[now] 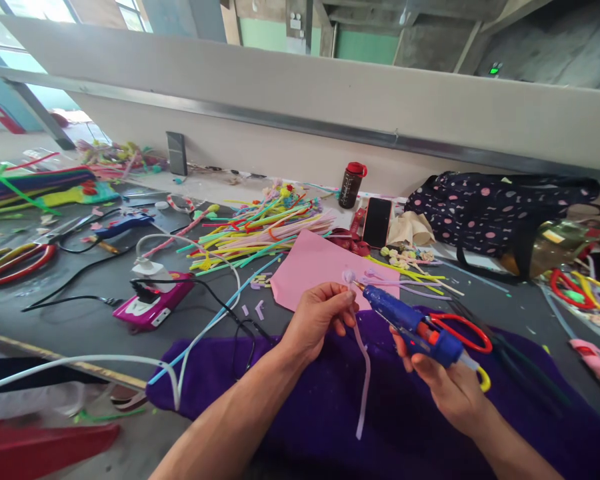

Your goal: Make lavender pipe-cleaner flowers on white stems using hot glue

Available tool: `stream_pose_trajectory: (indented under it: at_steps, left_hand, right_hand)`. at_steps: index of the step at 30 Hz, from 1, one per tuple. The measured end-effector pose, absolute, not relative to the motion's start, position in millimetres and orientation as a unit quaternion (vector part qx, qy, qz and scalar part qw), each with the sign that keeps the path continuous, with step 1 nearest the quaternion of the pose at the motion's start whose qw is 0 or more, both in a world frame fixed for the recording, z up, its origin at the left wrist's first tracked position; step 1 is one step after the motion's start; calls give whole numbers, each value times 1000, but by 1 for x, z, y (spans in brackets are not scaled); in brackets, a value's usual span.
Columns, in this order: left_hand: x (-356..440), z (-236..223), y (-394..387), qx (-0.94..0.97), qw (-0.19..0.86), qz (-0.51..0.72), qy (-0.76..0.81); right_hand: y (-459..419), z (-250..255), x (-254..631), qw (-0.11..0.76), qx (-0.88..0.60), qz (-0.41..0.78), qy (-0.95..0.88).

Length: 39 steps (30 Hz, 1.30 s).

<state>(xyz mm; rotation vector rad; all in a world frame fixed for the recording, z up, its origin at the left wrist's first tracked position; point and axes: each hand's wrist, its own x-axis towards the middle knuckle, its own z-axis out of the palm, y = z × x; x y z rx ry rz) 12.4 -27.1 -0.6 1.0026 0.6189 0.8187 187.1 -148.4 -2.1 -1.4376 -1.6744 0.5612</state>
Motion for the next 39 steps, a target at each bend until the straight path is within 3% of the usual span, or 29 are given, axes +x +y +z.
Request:
stream_pose_trajectory:
  at_steps: [21,35,39]
  left_hand:
    - [12,-2,-27,465,752,379,273]
    - [11,-2,-22,448,757,377,290]
    - [5,3,-15,400,783,373,297]
  right_hand:
    - [-146,-13,189,449,-568,223,-653]
    - [-147,-8,193,422,-558,210,-683]
    - [-139,5,200,397,-574,145,-702]
